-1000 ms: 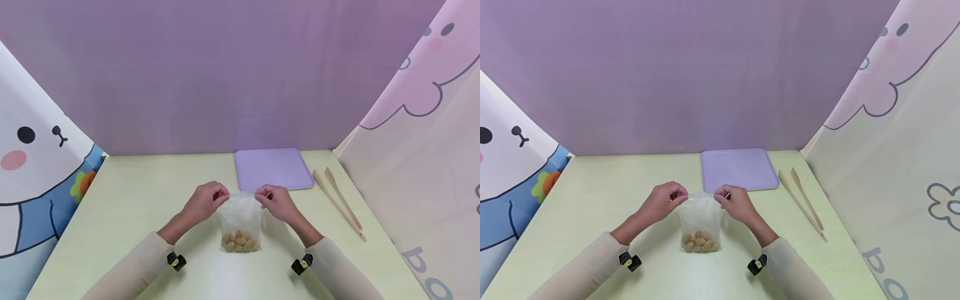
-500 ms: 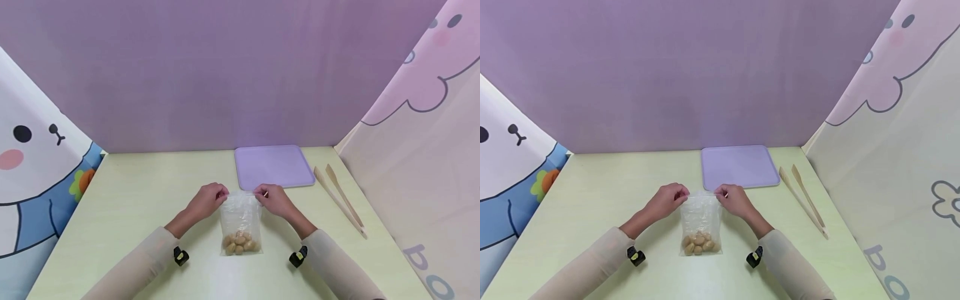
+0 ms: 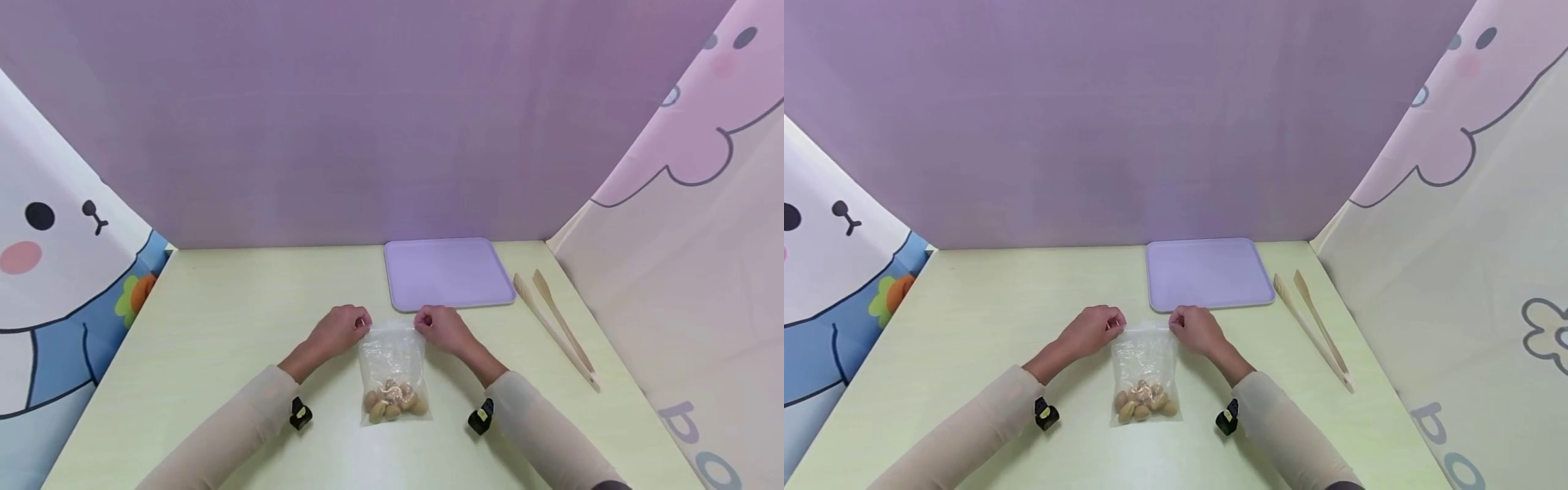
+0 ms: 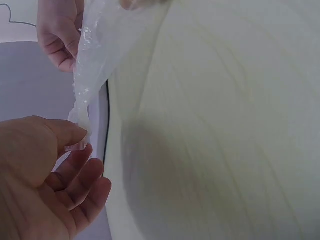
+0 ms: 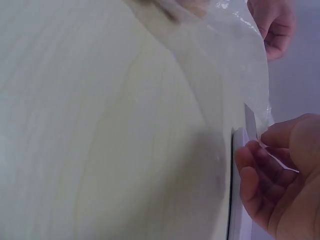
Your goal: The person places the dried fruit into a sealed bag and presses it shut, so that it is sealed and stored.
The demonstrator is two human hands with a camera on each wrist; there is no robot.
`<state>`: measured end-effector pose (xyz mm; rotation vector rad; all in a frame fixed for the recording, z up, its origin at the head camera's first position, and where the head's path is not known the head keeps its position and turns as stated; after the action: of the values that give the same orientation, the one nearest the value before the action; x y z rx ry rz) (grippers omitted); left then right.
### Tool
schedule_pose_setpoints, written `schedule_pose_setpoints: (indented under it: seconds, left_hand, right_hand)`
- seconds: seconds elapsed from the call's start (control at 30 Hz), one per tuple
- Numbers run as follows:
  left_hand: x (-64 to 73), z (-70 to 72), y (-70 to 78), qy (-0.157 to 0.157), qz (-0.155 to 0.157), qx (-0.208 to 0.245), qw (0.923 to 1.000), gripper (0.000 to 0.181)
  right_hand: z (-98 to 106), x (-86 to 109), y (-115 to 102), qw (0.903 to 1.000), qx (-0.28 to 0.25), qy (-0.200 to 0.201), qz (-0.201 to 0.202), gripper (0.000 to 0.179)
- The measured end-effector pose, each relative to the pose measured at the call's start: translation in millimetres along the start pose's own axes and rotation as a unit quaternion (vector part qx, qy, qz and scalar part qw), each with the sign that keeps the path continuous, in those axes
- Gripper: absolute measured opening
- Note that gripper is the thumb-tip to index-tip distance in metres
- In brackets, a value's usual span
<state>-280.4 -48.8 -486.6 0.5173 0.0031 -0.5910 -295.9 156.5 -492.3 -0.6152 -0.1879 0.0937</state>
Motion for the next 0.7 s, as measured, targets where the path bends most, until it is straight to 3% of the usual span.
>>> schedule_pose_setpoints:
  seconds: [0.17, 0.7]
  left_hand:
    - [-2.3, -6.6, -7.7, -0.009, 0.018, -0.017, 0.9996, 0.005]
    - [-5.0, -20.1, -20.8, -0.023, 0.04, -0.031, 0.9985, 0.006]
  right_hand:
    - [-3.7, -3.8, 2.2, 0.999, 0.043, 0.007, -0.004, 0.006]
    - [-17.4, -13.6, 12.8, 0.9957, 0.086, -0.008, -0.035, 0.005]
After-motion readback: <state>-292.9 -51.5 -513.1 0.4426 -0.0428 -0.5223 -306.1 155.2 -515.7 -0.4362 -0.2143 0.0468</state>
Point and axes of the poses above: each hand's wrist, its own x-axis away from the middle knuckle, its own z-axis out of the back of the hand, y = z × x, the point moved 7 cm from there along -x, towards the middle knuckle, and after that the axes turned 15 degrees about -z, right-handed, at the moved point
